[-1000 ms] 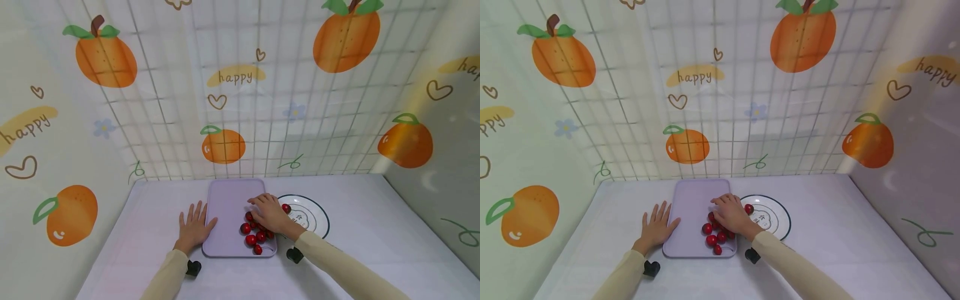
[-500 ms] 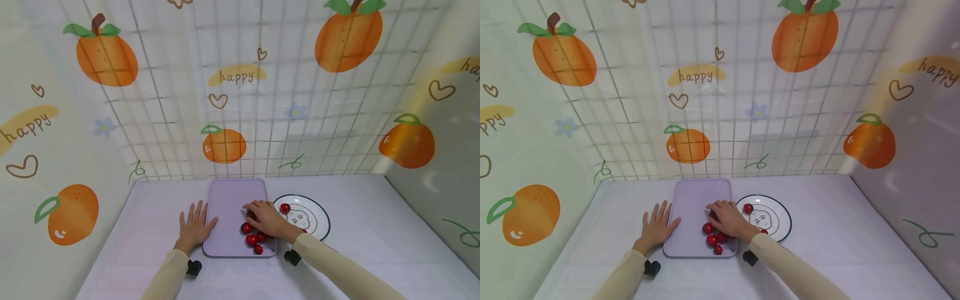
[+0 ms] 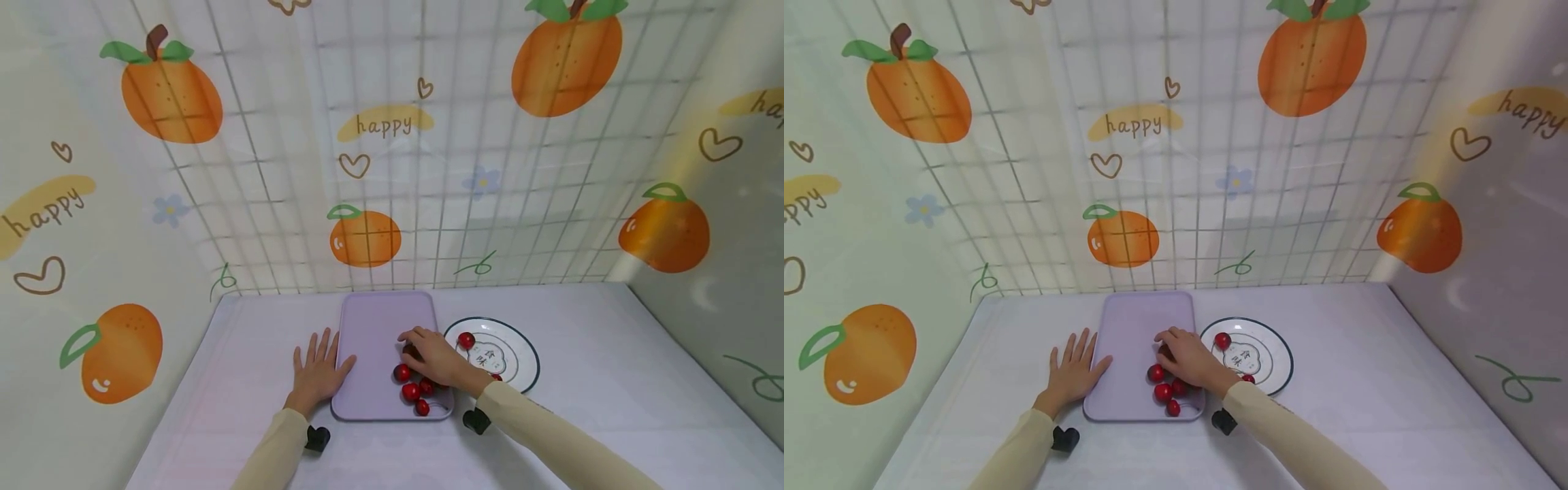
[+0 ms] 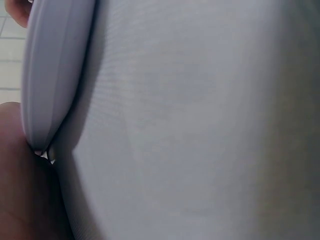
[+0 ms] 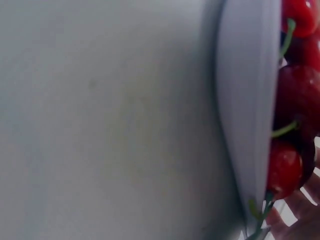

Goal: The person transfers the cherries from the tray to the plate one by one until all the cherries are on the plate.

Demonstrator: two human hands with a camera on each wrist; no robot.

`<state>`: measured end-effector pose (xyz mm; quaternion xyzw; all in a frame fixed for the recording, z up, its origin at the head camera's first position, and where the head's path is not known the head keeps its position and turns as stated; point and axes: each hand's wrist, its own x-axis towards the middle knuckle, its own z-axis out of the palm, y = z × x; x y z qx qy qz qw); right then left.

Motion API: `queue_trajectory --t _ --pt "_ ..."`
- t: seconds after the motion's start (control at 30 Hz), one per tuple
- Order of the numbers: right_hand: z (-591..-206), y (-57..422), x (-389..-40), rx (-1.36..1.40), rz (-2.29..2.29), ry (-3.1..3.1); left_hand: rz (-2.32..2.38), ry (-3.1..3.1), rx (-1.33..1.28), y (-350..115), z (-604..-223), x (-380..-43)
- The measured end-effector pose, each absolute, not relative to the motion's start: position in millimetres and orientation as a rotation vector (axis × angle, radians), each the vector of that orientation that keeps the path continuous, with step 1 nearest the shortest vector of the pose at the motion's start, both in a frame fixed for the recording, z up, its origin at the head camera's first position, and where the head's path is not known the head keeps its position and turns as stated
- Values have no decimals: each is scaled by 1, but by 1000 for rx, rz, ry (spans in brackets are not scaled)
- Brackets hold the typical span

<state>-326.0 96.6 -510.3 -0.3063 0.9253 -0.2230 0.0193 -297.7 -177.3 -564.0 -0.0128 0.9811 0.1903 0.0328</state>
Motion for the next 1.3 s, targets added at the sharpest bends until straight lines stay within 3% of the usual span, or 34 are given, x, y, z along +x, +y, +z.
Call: queue_trajectory --t 1.3 --pt "-500 123 -333 -916 -885 3153 599 3029 -24 -179 -566 -297"
